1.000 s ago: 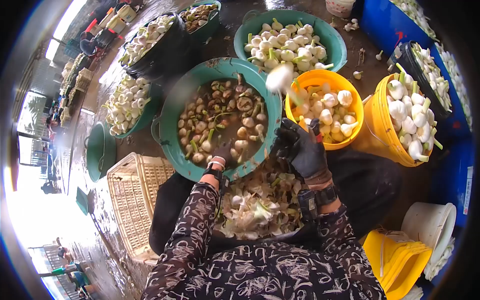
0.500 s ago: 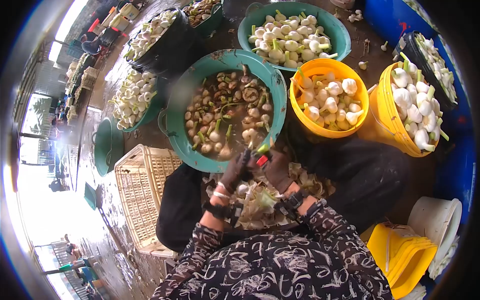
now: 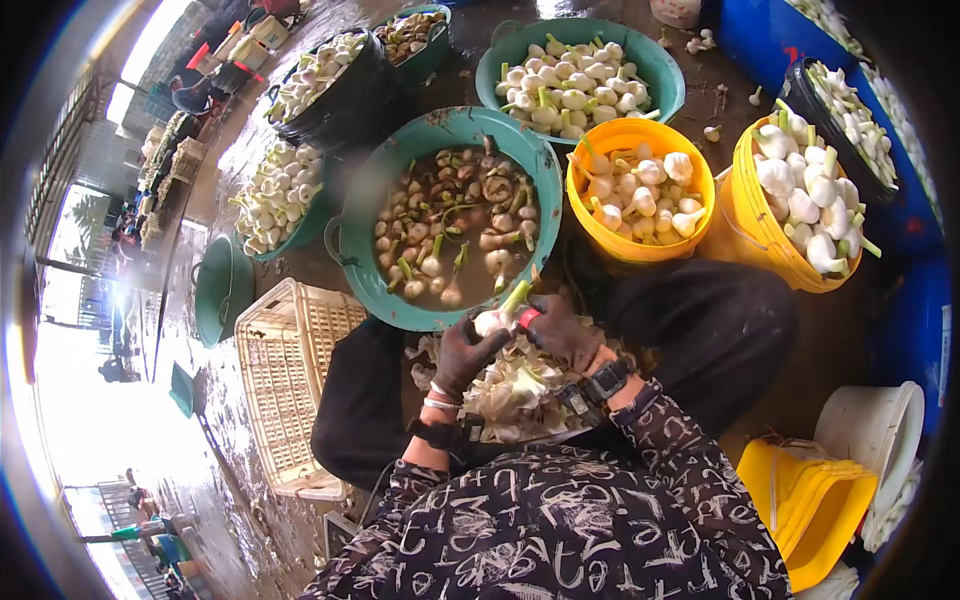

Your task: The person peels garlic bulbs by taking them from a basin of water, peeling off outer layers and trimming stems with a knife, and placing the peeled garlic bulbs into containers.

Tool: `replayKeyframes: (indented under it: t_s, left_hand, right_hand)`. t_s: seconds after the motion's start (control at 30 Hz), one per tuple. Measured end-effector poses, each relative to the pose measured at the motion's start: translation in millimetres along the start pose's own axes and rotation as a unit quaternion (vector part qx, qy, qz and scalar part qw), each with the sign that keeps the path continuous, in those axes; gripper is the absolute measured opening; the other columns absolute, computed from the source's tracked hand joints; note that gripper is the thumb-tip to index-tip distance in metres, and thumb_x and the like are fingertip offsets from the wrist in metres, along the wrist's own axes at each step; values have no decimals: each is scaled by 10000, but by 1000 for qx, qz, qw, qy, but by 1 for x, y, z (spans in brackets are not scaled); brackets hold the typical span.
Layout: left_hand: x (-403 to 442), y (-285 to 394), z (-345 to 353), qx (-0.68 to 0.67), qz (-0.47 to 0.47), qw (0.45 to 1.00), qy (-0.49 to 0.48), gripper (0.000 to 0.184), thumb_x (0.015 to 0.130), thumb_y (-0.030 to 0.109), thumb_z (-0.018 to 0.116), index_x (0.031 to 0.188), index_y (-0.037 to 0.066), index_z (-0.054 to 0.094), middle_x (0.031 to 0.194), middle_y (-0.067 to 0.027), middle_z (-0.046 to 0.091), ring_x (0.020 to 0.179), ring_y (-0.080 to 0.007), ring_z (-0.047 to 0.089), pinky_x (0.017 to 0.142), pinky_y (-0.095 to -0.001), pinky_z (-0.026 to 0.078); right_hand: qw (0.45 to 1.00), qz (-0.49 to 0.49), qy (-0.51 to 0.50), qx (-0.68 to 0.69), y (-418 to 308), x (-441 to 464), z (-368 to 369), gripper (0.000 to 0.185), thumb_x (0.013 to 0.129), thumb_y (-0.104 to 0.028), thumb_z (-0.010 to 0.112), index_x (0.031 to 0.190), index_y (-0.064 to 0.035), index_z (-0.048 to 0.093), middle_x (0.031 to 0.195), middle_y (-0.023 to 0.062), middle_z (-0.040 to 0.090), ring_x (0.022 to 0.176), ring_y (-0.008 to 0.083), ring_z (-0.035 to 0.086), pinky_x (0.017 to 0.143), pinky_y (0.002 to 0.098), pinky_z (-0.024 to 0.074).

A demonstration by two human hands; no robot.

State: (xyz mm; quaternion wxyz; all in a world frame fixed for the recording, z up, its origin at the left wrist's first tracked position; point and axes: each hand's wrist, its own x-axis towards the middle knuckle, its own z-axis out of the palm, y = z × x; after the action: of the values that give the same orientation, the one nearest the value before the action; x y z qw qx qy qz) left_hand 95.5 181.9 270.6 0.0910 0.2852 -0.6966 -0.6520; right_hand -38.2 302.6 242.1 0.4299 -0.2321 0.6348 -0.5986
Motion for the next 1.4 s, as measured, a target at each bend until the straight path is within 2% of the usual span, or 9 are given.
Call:
replayKeyframes:
  t_s: [0.2,0.37,0.5,0.8,0.9,0.97,1.03,1.17,1.4]
  left_hand:
    - [0,-28,15,-217,-59,974,-1,463,834,206,641,1220,1,487,1044,-78,595,848,-102,565,713,-242,479]
    - [1,-41,13,218,103,967,76,580,783,217,704,1243,-27,448,1120,-140,565,954,-224,593,864,-306,465]
    - [2,-7,2,362,164,917,19,465,753,213,725,1147,21,569,1111,-123,593,931,-209,606,820,-323,474]
    - [9,-44,-8,-185,-212,959,-40,252,815,156,657,1025,20,630,804,-91,649,718,-115,603,643,-299,483]
    - [-2,-46,-16,308,284,908,9,299,835,136,644,1113,43,583,849,-50,638,743,-124,596,614,-278,476]
    - [-5,-44,-20,359,262,896,6,249,848,153,636,1066,35,608,953,-44,631,802,-137,605,649,-245,494]
    - [-5,-43,-18,99,45,994,9,241,849,143,633,1059,27,609,950,-43,626,807,-121,598,641,-237,486]
    - [-3,-34,-10,-227,-150,961,53,222,859,142,622,1046,22,619,838,17,638,708,-94,573,635,-215,456]
    - [-36,-21,-12,141,107,983,-40,192,764,117,695,923,15,659,909,-56,630,829,-200,593,766,-292,458]
  right_hand:
    - [968,145,-37,202,-43,-35,7,288,897,-250,531,1068,-24,577,844,63,631,746,163,596,656,286,495]
    - [991,-97,-82,-31,-17,-24,-1,279,915,-277,500,1054,-42,560,947,79,607,841,164,575,688,290,479]
    - [985,171,6,12,10,-1,0,241,830,-144,610,1027,-15,564,880,65,606,810,107,533,699,277,451]
    - [972,35,-135,189,16,-1,-10,350,823,-180,602,1140,-42,550,1062,53,578,985,131,526,890,272,409]
    - [946,6,-150,289,-11,-6,-3,424,796,-84,619,1195,9,507,1145,49,522,1019,134,511,900,264,427]
    - [978,15,-119,171,-20,-10,2,499,750,-114,651,1225,-54,509,1204,93,501,1087,181,495,949,289,395]
    - [870,-323,15,-373,-23,-13,3,571,688,-125,682,1235,-143,521,1202,135,507,1073,266,515,950,333,397]
    - [900,-285,-8,-328,-9,-15,12,433,640,-112,696,1065,-147,624,1088,162,556,1017,335,519,868,401,427]
    - [968,49,94,228,23,-3,0,196,868,-217,572,911,-29,611,735,-31,558,639,57,499,587,213,424]
